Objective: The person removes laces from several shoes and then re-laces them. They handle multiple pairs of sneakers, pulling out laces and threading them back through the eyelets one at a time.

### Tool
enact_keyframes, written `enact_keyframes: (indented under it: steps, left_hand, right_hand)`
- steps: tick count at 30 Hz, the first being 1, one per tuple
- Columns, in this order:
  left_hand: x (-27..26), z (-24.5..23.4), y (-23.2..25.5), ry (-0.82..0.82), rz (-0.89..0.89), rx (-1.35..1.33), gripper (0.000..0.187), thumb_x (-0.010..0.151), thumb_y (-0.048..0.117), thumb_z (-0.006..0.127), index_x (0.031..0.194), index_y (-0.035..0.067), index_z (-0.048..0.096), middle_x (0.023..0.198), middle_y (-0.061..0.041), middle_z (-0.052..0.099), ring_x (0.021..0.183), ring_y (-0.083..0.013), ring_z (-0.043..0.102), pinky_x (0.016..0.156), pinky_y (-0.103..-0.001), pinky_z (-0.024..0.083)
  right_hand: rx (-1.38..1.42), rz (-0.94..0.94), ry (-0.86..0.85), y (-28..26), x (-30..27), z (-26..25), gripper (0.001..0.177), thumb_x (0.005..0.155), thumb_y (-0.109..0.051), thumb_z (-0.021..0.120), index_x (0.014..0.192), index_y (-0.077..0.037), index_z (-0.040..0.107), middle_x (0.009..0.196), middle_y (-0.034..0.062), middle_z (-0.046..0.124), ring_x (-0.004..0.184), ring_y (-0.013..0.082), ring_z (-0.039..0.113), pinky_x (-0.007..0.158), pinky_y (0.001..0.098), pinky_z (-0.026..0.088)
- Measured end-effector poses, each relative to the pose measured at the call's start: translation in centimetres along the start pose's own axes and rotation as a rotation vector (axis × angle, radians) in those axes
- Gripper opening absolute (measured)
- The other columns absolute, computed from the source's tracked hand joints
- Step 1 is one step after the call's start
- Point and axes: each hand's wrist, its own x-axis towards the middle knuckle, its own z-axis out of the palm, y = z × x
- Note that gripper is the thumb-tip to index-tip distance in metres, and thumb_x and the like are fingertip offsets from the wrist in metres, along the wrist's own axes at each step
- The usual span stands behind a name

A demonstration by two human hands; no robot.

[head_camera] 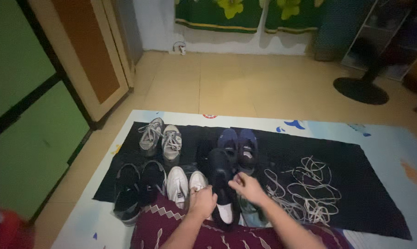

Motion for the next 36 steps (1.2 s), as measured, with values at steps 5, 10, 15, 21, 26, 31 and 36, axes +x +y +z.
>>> enact_keyframes:
  steps: [5, 10, 15, 21, 26, 31, 36]
  left_hand:
    - [-0.5, -1.0, 0.7, -0.065, -0.018, -0.013, 0.032, 0.093, 0.032, 0.057, 0.11, 0.008, 0.07, 0.102, -0.018, 0.075, 0.103, -0.0331, 0.07, 0.11, -0.051, 0.036]
    - [-0.5, -1.2, 1.1, -0.021, 0.059, 0.004, 0.035, 0.093, 0.03, 0.059, 0.116, 0.004, 0.067, 0.104, -0.019, 0.074, 0.101, -0.0334, 0.071, 0.105, -0.051, 0.038]
    - [-0.4, -1.0, 1.1, -0.031, 0.052, 0.006, 0.036, 0.091, 0.03, 0.06, 0.115, 0.004, 0.066, 0.107, -0.018, 0.073, 0.104, -0.0329, 0.07, 0.107, -0.052, 0.036]
    - [-0.2, -0.8, 1.1, -0.01, 0.026, 0.053, 0.039, 0.09, 0.031, 0.062, 0.118, 0.004, 0.065, 0.108, -0.018, 0.072, 0.103, -0.0338, 0.069, 0.104, -0.057, 0.035]
    - [-0.3, -1.3, 1.0, -0.012, 0.014, 0.002, 0.033, 0.09, 0.03, 0.063, 0.113, 0.007, 0.068, 0.104, -0.017, 0.074, 0.101, -0.0336, 0.07, 0.107, -0.053, 0.037]
    - [-0.4, -1.9, 1.5, -0.048, 0.017, 0.036, 0.031, 0.091, 0.031, 0.063, 0.111, 0.007, 0.067, 0.102, -0.017, 0.074, 0.1, -0.0331, 0.07, 0.104, -0.052, 0.038]
    - [-0.5, -2.0, 2.7, -0.023, 0.074, 0.034, 0.028, 0.091, 0.028, 0.064, 0.108, 0.007, 0.064, 0.101, -0.015, 0.073, 0.098, -0.0327, 0.071, 0.102, -0.053, 0.037]
  right_hand:
    - [-0.078, -0.184, 0.007, 0.8, -0.2, 2.3, 0.026, 0.092, -0.029, 0.071, 0.094, -0.004, 0.068, 0.083, 0.0182, 0.069, 0.081, 0.0367, 0.069, 0.072, 0.0438, 0.053]
    - [-0.029, 0.182, -0.01, -0.2, -0.3, 1.2, 0.036, 0.087, -0.029, 0.072, 0.108, -0.006, 0.055, 0.081, 0.0187, 0.068, 0.079, 0.0371, 0.071, 0.073, 0.0443, 0.053]
    - [-0.065, -0.145, 0.044, 0.8, -0.3, 1.7, 0.023, 0.094, -0.025, 0.068, 0.094, -0.003, 0.063, 0.084, 0.0178, 0.066, 0.082, 0.037, 0.067, 0.071, 0.0444, 0.052]
    - [0.482, 0.123, 0.029, 0.9, 1.6, -0.9, 0.022, 0.101, -0.024, 0.059, 0.094, -0.005, 0.066, 0.075, 0.0014, 0.058, 0.066, 0.0131, 0.053, 0.061, 0.0324, 0.044]
    - [0.949, 0.283, 0.344, -2.5, 2.9, -8.9, 0.013, 0.098, -0.019, 0.054, 0.092, -0.01, 0.06, 0.063, -0.0001, 0.046, 0.051, 0.0124, 0.044, 0.045, 0.0292, 0.035]
    - [1.172, 0.238, 0.535, -4.3, 3.0, -14.3, 0.012, 0.1, -0.015, 0.054, 0.089, -0.016, 0.05, 0.066, -0.0064, 0.04, 0.052, 0.0065, 0.035, 0.045, 0.0245, 0.027]
    - [1.28, 0.1, 0.73, -1.3, 3.7, -14.2, 0.02, 0.105, -0.017, 0.056, 0.087, -0.018, 0.047, 0.064, -0.0067, 0.034, 0.049, 0.0056, 0.03, 0.042, 0.0243, 0.024]
